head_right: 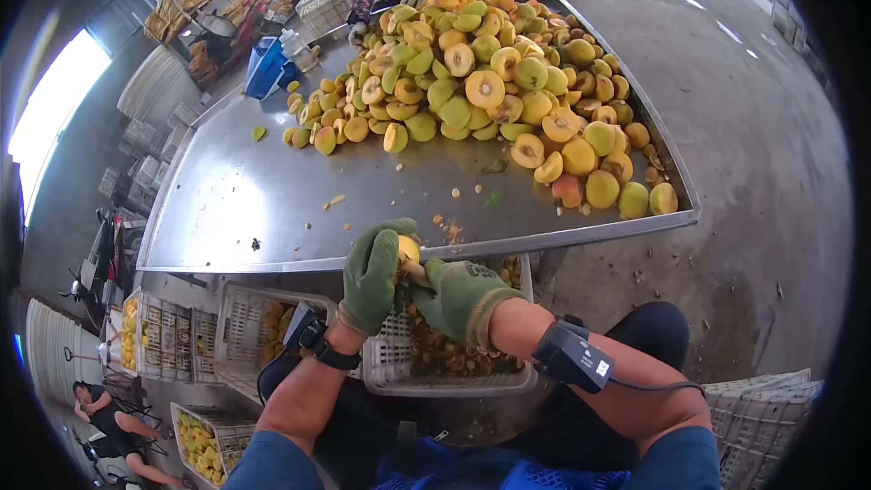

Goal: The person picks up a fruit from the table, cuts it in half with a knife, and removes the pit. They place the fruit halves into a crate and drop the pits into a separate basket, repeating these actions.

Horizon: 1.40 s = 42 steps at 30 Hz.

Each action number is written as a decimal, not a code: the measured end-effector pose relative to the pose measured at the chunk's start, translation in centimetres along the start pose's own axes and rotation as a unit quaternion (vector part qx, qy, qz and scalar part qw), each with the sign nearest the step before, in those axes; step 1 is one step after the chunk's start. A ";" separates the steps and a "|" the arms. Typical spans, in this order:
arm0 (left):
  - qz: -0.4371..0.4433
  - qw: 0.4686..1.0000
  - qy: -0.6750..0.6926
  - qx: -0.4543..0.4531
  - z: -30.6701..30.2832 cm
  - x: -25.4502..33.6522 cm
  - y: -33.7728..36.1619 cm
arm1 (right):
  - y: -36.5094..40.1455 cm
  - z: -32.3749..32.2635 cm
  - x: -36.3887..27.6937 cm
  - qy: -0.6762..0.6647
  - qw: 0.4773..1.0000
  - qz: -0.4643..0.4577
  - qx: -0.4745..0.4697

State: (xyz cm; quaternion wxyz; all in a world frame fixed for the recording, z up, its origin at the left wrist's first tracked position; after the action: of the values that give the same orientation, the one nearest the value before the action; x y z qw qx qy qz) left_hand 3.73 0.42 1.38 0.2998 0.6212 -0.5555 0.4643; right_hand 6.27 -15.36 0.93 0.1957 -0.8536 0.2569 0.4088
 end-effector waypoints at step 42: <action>-0.061 0.966 0.247 -0.041 0.2 3.2 4.4 | 2.6 2.9 -0.1 -0.811 0.444 0.066 -0.375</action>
State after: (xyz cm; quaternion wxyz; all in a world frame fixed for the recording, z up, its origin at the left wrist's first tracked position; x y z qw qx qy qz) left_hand -0.64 -2.00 3.61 0.4808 0.5069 -0.4442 0.5608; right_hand 2.91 -15.85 -1.05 -0.0521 -0.1041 -0.1416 0.9831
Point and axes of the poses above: each hand's wrist, its own y-axis away from the middle knuckle, its own z-axis out of the palm, x = y × z, the point moved 4 cm from there along -y, towards the middle knuckle, and after that the axes turned 13 degrees about -z, right-handed, at the moved point
